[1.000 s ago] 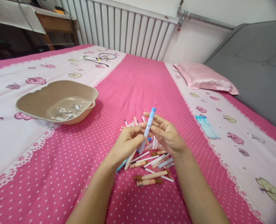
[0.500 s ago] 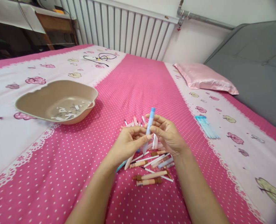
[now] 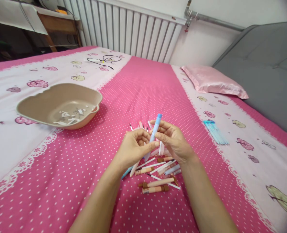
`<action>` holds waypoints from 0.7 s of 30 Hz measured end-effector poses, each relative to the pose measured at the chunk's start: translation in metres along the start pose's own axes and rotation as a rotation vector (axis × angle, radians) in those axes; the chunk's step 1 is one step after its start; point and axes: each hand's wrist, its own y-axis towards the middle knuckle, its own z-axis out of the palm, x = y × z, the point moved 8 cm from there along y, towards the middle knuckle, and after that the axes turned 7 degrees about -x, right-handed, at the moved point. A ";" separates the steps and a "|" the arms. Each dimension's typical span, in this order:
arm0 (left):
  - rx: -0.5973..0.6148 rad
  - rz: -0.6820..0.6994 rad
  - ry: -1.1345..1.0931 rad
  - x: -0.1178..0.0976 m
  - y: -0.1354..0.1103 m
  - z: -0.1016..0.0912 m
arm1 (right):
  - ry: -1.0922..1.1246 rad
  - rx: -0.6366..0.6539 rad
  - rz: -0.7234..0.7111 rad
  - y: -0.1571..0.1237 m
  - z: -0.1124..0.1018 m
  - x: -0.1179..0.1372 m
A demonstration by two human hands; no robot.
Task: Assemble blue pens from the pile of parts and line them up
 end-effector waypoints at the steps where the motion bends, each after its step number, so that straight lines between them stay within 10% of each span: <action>1: 0.032 0.018 -0.006 -0.002 -0.001 0.002 | -0.005 -0.003 -0.002 0.000 0.000 0.000; 8: 0.224 0.056 -0.062 -0.009 -0.008 0.014 | -0.083 -0.027 -0.032 0.000 -0.005 0.002; 21: 0.021 -0.059 -0.082 0.005 0.001 0.001 | -0.168 0.015 -0.068 0.000 -0.002 0.001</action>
